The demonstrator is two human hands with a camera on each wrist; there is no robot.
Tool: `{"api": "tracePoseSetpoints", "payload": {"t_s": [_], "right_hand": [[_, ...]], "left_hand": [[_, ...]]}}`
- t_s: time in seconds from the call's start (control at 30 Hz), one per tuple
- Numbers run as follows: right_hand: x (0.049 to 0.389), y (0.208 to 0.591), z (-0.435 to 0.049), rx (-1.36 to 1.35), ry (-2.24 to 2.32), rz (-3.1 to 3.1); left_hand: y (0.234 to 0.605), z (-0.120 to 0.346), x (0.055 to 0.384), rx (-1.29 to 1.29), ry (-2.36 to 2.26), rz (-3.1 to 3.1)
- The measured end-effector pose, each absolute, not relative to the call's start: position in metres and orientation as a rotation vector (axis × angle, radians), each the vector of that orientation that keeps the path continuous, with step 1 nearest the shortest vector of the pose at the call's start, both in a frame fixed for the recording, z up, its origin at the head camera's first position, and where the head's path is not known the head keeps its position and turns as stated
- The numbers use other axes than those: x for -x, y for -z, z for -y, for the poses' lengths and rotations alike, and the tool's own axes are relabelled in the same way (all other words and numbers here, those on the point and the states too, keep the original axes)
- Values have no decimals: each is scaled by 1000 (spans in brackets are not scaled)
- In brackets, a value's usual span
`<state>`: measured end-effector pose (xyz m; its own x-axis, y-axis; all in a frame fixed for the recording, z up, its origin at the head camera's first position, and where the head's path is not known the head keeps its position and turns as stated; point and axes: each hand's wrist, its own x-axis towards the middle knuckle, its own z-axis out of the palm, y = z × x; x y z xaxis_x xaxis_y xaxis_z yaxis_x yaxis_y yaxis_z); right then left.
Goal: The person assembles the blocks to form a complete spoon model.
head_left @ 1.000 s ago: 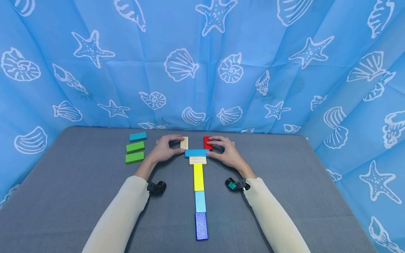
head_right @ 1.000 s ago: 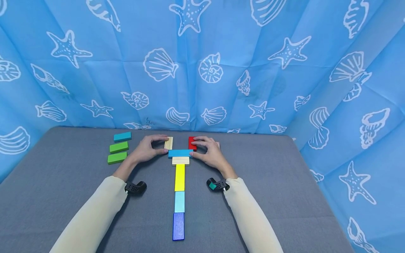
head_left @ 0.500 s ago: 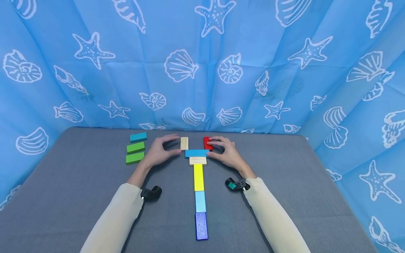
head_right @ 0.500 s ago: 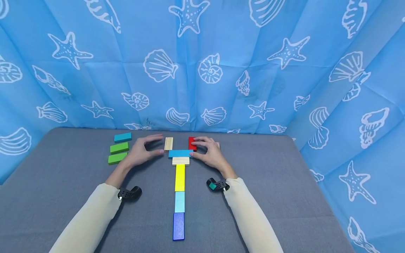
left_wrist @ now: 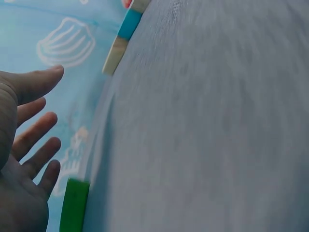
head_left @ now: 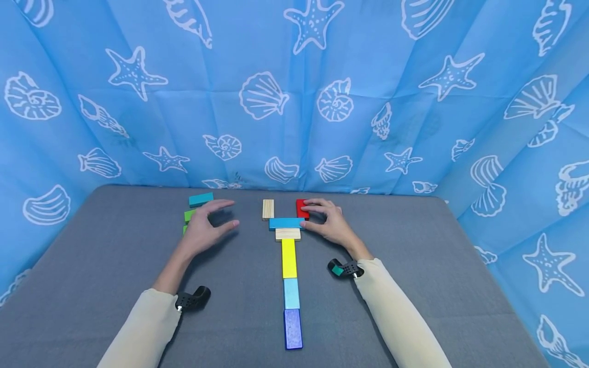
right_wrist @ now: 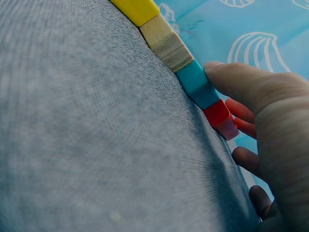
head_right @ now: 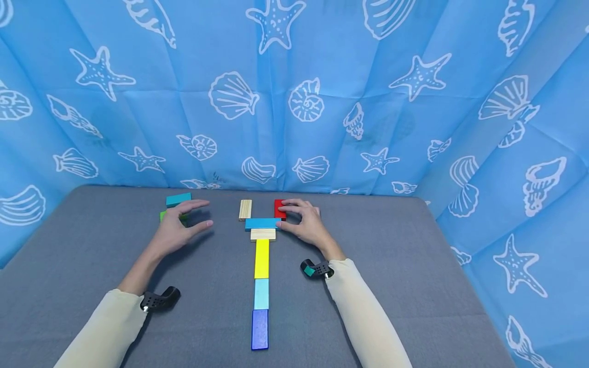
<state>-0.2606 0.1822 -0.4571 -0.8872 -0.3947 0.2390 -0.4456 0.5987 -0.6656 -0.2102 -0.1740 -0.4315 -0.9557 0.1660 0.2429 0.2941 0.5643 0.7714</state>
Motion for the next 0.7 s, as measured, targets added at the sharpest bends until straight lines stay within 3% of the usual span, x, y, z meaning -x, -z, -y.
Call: {"api": "tracePoseSetpoints", "payload": {"t_s": [0.7], "right_hand": [[259, 456, -182, -733, -1196, 2740]], "left_hand": [[451, 249, 184, 157, 1208, 2496]]}}
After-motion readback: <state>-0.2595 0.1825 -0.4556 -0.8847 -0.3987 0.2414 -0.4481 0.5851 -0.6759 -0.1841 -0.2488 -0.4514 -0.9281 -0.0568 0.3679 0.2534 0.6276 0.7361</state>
